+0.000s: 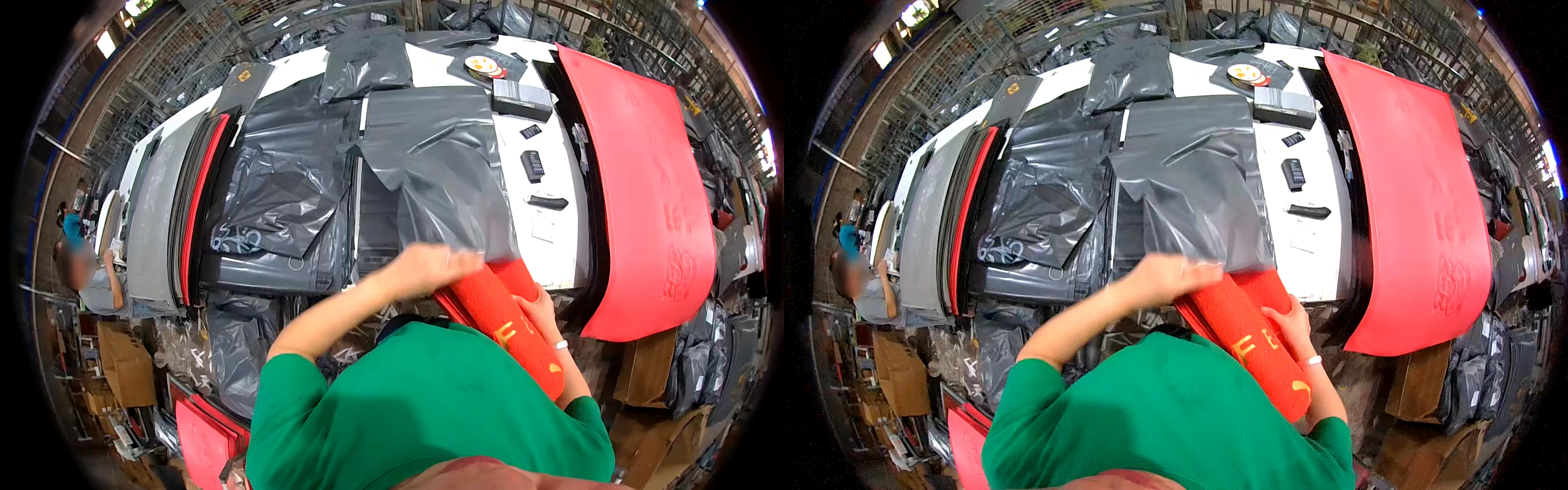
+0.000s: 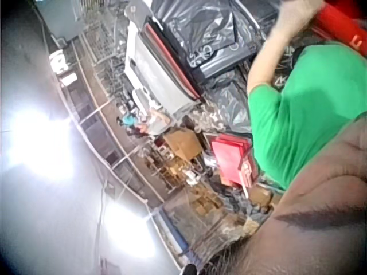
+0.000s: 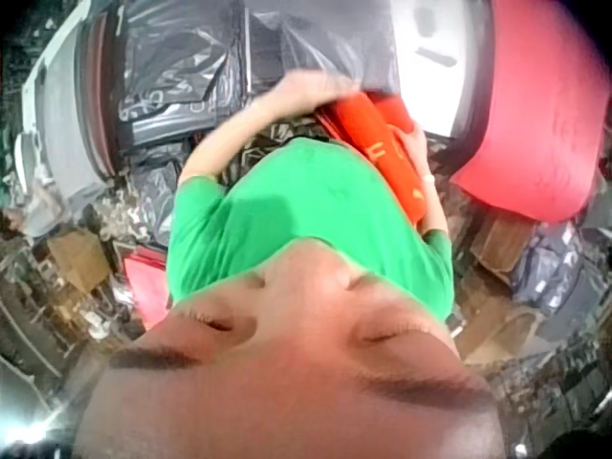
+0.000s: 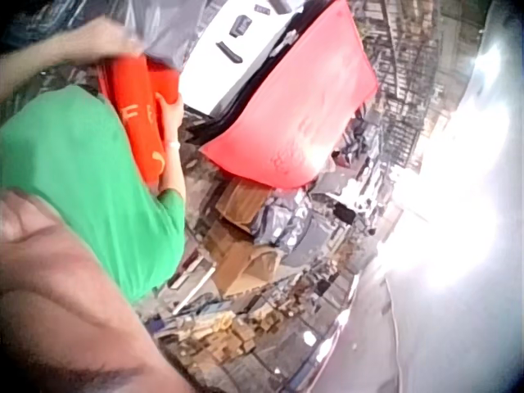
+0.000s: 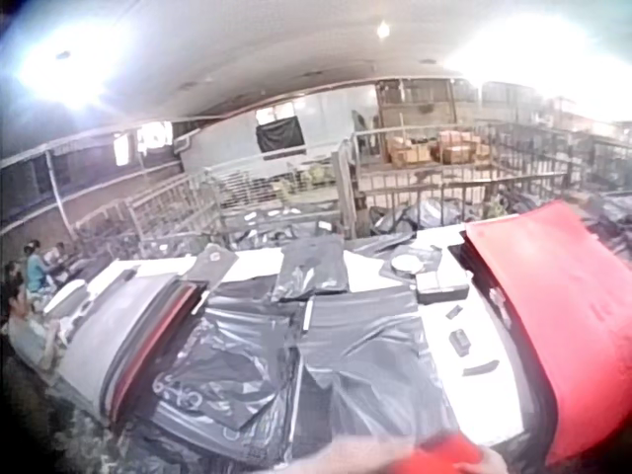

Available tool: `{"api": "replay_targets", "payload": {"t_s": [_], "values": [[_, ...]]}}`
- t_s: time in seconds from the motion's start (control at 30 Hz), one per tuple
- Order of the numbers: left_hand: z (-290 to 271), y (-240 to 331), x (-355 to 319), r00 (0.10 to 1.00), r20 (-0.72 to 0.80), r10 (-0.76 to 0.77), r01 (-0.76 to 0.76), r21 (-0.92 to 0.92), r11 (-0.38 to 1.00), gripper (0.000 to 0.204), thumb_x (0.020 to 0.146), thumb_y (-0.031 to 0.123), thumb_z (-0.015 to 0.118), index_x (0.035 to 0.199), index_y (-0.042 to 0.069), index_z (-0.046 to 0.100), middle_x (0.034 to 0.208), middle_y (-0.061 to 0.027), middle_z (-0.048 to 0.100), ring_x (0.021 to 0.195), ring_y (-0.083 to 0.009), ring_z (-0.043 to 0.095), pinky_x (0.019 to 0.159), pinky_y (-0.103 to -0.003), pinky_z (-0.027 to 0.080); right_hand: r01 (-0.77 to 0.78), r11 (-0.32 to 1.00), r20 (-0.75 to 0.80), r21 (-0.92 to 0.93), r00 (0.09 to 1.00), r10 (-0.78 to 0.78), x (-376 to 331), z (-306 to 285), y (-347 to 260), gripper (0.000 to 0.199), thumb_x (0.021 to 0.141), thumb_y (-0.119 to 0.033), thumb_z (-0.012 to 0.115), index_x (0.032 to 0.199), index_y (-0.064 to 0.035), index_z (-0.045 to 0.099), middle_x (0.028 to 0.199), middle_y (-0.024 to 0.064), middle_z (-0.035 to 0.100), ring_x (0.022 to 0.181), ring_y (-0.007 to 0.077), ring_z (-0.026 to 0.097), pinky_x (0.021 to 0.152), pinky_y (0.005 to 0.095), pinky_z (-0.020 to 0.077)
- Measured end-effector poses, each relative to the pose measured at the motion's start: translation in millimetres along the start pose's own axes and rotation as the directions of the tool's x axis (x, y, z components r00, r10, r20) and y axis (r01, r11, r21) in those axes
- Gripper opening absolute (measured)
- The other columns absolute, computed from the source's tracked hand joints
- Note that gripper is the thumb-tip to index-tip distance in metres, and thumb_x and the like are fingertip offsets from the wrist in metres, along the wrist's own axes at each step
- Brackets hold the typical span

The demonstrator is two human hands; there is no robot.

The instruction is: The person cleans a red floor mat with a cloth, folds it, and places it inside a grey plastic shipping bag before sealing the bag and applying a label.

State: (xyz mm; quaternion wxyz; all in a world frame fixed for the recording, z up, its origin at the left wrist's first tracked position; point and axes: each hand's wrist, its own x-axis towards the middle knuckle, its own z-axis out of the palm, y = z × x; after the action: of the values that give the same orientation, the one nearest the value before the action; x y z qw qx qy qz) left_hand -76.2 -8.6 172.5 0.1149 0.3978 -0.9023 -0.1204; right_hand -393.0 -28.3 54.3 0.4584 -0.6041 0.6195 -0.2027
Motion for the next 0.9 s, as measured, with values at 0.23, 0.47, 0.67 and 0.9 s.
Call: {"api": "replay_targets", "payload": {"t_s": [0.23, 0.47, 0.67, 0.9], "values": [[119, -22, -79, 0.421, -0.030, -0.906, 0.907, 0.010, 0.421, 0.021, 0.072, 0.015, 0.055, 0.085, 0.000, 0.061, 0.086, -0.0207, 0.060, 0.079, -0.0413, 0.058, 0.068, -0.048, 0.046, -0.010, 0.996, 0.036, -0.083, 0.999, 0.013, 7, 2, -26, 0.044, 0.068, -0.024, 0.074, 0.102, 0.0005, 0.059, 0.090, 0.0113, 0.067, 0.080, 0.0180, 0.063, 0.074, 0.0297, 0.0481], [106, -7, -21, 0.765, 0.171, -0.621, 0.490, -0.781, 0.389, 0.041, 0.085, 0.028, 0.044, 0.088, -0.012, 0.055, 0.081, -0.0291, 0.060, 0.080, -0.0365, 0.061, 0.071, -0.043, 0.045, 0.026, 0.998, 0.088, 0.056, 0.996, -0.031, 95, -13, -112, 0.036, 0.071, -0.025, 0.073, 0.094, 0.0006, 0.062, 0.077, 0.0104, 0.066, 0.057, 0.0164, 0.063, 0.048, 0.0280, 0.0484], [115, -110, -65, 0.601, 0.138, -0.787, 0.176, -0.984, -0.038, 0.030, 0.090, 0.025, 0.048, 0.101, 0.000, 0.062, 0.091, -0.0078, 0.065, 0.074, -0.0152, 0.063, 0.065, -0.030, 0.051, 0.219, 0.962, -0.193, -0.163, 0.949, -0.249, 101, 47, -121, 0.060, 0.082, -0.041, 0.058, 0.124, -0.0004, 0.045, 0.102, 0.0198, 0.062, 0.096, 0.0309, 0.060, 0.084, 0.0359, 0.0453], [171, -142, -128, 0.397, 0.079, -0.914, 0.886, -0.291, 0.360, 0.041, 0.089, 0.032, 0.039, 0.086, -0.002, 0.062, 0.086, -0.0289, 0.059, 0.083, -0.0441, 0.058, 0.074, -0.051, 0.046, 0.224, 0.948, -0.335, 0.226, 0.932, -0.140, 105, 88, -30, 0.051, 0.085, -0.003, 0.050, 0.130, 0.0072, 0.028, 0.129, 0.0275, 0.038, 0.102, 0.0361, 0.055, 0.084, 0.0389, 0.0456]]}}
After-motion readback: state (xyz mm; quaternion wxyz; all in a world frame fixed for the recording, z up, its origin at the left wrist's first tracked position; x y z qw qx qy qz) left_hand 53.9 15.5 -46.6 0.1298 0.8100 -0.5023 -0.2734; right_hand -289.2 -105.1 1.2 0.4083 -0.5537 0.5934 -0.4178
